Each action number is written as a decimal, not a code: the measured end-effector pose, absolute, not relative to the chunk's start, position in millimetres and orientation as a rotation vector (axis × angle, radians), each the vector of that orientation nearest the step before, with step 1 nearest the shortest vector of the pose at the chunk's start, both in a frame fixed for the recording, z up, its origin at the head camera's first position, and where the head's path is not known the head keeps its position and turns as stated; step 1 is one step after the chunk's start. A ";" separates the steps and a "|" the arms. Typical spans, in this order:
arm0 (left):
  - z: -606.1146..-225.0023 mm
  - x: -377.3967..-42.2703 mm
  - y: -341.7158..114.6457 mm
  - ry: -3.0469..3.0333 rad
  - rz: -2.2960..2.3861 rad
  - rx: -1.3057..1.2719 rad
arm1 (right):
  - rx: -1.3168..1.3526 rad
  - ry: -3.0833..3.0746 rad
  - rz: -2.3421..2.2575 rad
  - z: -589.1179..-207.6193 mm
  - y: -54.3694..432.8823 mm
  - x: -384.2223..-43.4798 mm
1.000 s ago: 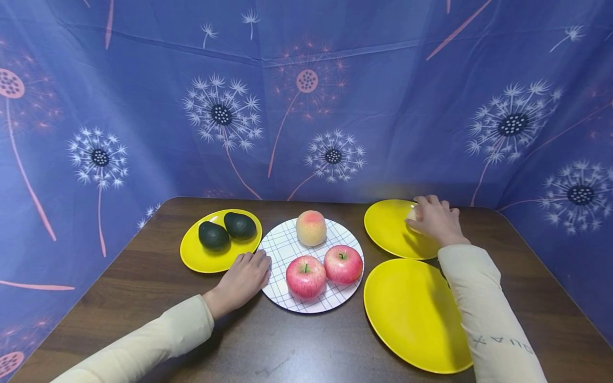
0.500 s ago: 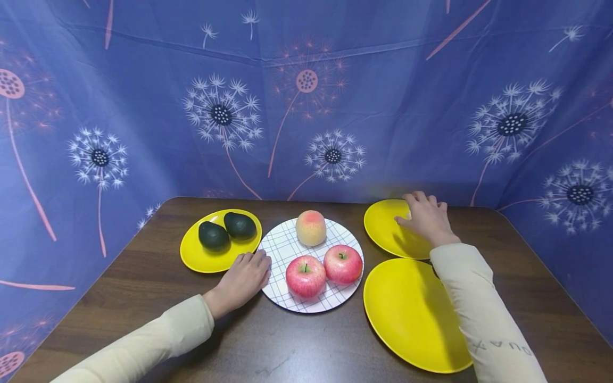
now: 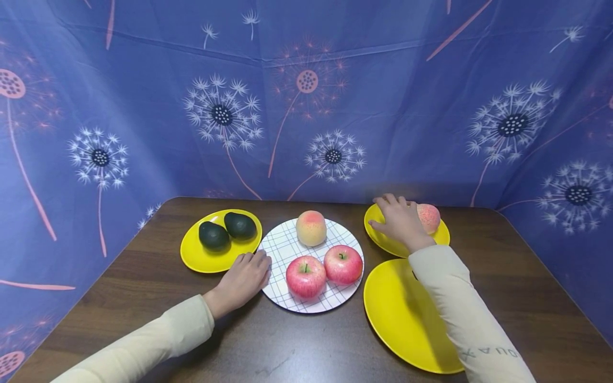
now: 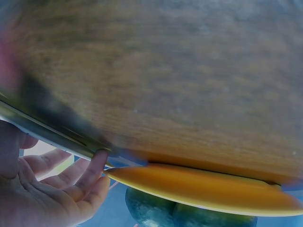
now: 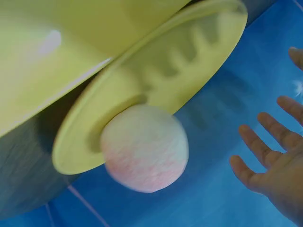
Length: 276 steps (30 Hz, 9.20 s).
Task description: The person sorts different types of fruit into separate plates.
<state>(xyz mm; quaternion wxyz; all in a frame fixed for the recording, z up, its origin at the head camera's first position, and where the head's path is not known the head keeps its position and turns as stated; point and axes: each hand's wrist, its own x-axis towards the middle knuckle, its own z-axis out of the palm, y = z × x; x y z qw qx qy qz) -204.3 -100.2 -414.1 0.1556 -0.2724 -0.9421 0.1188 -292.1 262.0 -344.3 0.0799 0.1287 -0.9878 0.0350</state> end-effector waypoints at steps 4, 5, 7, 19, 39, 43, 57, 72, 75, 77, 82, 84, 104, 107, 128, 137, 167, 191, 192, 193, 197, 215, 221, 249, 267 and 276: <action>-414.9 -205.2 -99.9 -2.696 0.334 -0.783 | 0.416 -2.938 0.083 -345.7 246.7 -290.9; -415.1 -205.4 -99.9 -2.695 0.332 -0.784 | 0.425 -2.931 0.084 -346.0 242.7 -290.4; -415.3 -205.8 -99.7 -2.693 0.329 -0.784 | 0.451 -2.925 0.084 -345.4 234.6 -288.2; -415.1 -205.7 -99.3 -2.696 0.341 -0.777 | 0.670 -2.903 0.154 -345.6 199.6 -284.8; -414.8 -204.3 -99.2 -2.698 0.353 -0.774 | 0.781 -2.919 0.265 -346.0 155.7 -283.0; -414.7 -204.1 -99.3 -2.707 0.353 -0.774 | 0.814 -2.908 0.248 -348.3 149.7 -282.8; -417.5 -205.7 -100.6 -2.692 0.343 -0.777 | 0.866 -2.924 0.270 -353.7 135.2 -285.7; -414.4 -202.9 -100.2 -2.705 0.345 -0.780 | 0.842 -3.027 0.265 -359.5 129.4 -292.0; -414.9 -203.2 -100.3 -2.703 0.340 -0.782 | 0.857 -3.017 0.249 -360.5 130.0 -292.4; -415.6 -203.5 -100.5 -2.701 0.335 -0.785 | 0.868 -3.011 0.244 -360.8 129.8 -292.4; -416.6 -203.5 -100.7 -2.678 0.331 -0.784 | 0.881 -3.012 0.266 -361.2 129.1 -292.5; -416.7 -203.4 -100.5 -2.661 0.327 -0.781 | 0.894 -3.000 0.260 -361.9 129.1 -292.9; -417.8 -204.3 -100.4 -2.673 0.297 -0.781 | 0.851 -3.054 0.271 -362.2 125.5 -293.3; -417.4 -204.1 -100.1 -2.674 0.301 -0.780 | 0.849 -3.044 0.275 -362.5 126.1 -292.8; -416.1 -203.1 -99.1 -2.663 0.322 -0.777 | 0.824 -2.913 0.267 -355.6 132.0 -292.5; -415.9 -203.3 -98.6 -2.662 0.319 -0.775 | 0.795 -2.881 0.307 -345.1 145.6 -290.9; -414.0 -204.3 -95.8 -2.674 0.316 -0.771 | 0.487 -2.990 0.242 -332.2 230.3 -297.1; -412.9 -204.1 -94.8 -2.693 0.317 -0.763 | 0.416 -3.063 0.151 -344.0 270.5 -297.9; -413.0 -204.0 -94.7 -2.693 0.318 -0.763 | 0.414 -3.070 0.148 -344.3 270.8 -298.0; -413.2 -204.0 -94.7 -2.694 0.318 -0.763 | 0.413 -3.076 0.144 -344.8 271.3 -298.3; -414.1 -204.4 -94.8 -2.693 0.319 -0.763 | 0.409 -3.093 0.139 -346.0 272.5 -299.0; -415.0 -204.6 -94.9 -2.703 0.310 -0.755 | 0.363 -3.142 0.216 -352.4 278.3 -303.3; -415.4 -204.7 -95.1 -2.695 0.316 -0.755 | 0.365 -3.136 0.223 -353.3 278.2 -303.6; -414.0 -204.7 -95.7 -2.703 0.302 -0.764 | 0.371 -3.096 0.168 -347.4 277.1 -296.5; -412.5 -203.7 -95.5 -2.707 0.321 -0.760 | 0.450 -3.048 0.036 -333.0 261.3 -282.0; -412.5 -203.4 -95.6 -2.702 0.326 -0.764 | 0.486 -2.993 0.051 -333.1 252.7 -271.1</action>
